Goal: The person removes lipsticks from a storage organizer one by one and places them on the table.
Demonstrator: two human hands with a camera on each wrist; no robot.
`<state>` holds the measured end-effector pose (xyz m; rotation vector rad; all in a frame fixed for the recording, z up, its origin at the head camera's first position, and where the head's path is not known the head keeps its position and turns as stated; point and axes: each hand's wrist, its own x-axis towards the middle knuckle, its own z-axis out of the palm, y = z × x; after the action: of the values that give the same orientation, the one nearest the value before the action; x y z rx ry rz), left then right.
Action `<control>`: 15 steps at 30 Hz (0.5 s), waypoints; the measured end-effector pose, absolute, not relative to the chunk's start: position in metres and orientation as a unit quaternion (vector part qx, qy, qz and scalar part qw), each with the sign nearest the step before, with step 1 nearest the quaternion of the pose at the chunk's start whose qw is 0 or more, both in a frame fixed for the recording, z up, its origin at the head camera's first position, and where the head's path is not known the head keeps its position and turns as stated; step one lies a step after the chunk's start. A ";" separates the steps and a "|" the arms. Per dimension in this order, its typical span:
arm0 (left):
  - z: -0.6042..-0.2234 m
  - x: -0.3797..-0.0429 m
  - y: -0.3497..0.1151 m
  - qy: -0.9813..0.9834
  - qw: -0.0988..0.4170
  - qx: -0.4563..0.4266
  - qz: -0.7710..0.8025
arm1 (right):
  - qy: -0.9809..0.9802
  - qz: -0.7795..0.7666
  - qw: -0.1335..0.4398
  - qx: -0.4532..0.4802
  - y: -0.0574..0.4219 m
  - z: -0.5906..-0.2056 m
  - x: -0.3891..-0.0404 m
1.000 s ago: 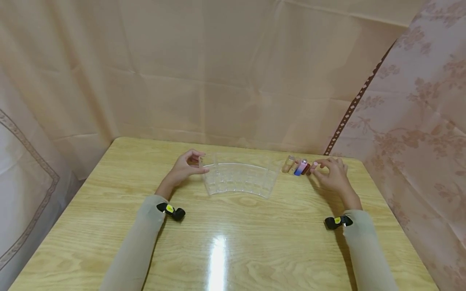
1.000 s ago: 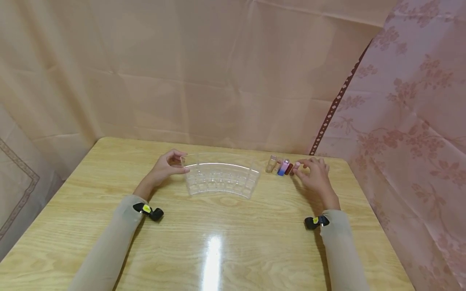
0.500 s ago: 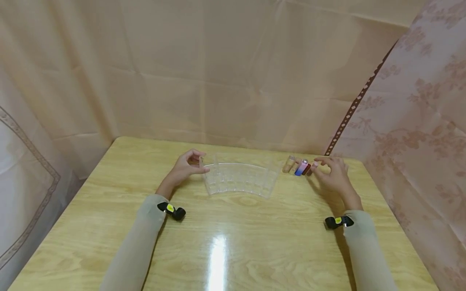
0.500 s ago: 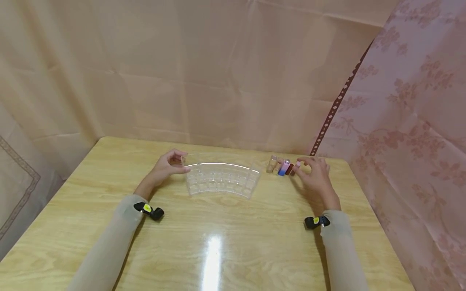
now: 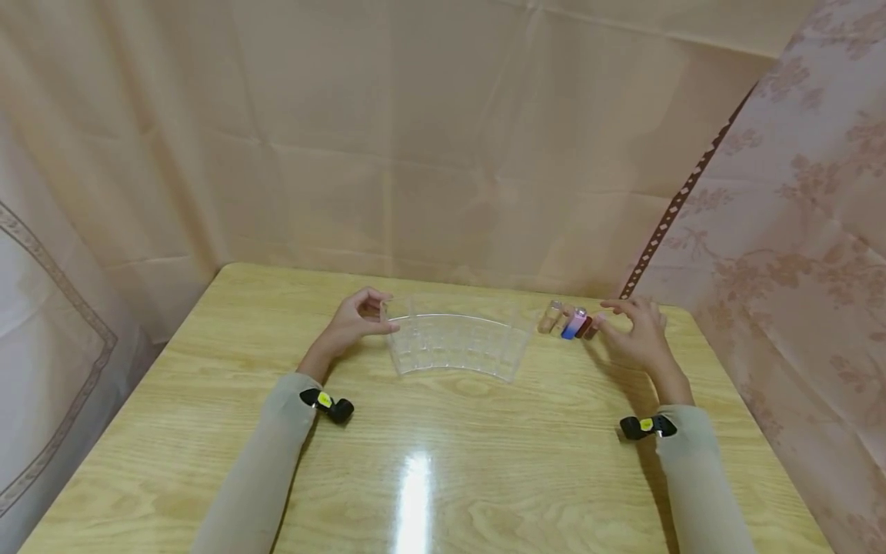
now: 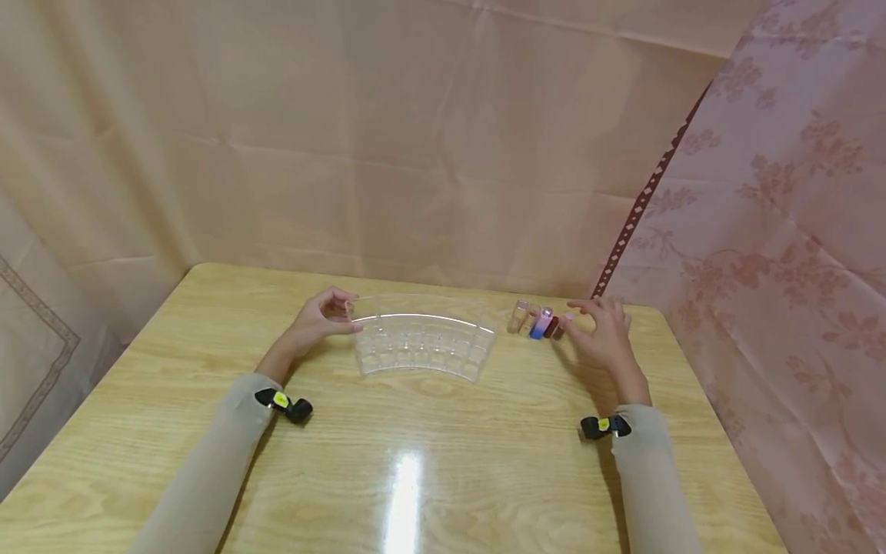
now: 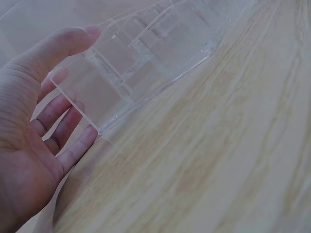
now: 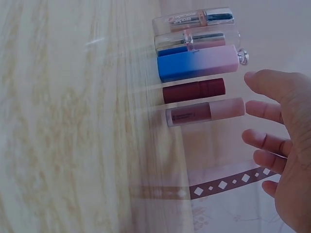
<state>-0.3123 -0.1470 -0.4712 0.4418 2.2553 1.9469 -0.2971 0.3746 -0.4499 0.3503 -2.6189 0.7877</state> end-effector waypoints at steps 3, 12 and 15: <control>-0.471 -0.313 -0.146 0.749 0.068 0.145 0.643 | -0.931 0.282 0.196 0.125 0.374 -0.448 -0.297; -0.469 -0.313 -0.147 0.751 0.062 0.143 0.642 | -0.929 0.285 0.202 0.125 0.369 -0.450 -0.298; -0.478 -0.319 -0.147 0.754 0.065 0.142 0.638 | -0.927 0.287 0.204 0.125 0.368 -0.451 -0.297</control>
<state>-0.3186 -0.1467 -0.4781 0.4276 2.2765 1.9246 -0.2969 0.3681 -0.4505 0.3486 -2.5873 0.8017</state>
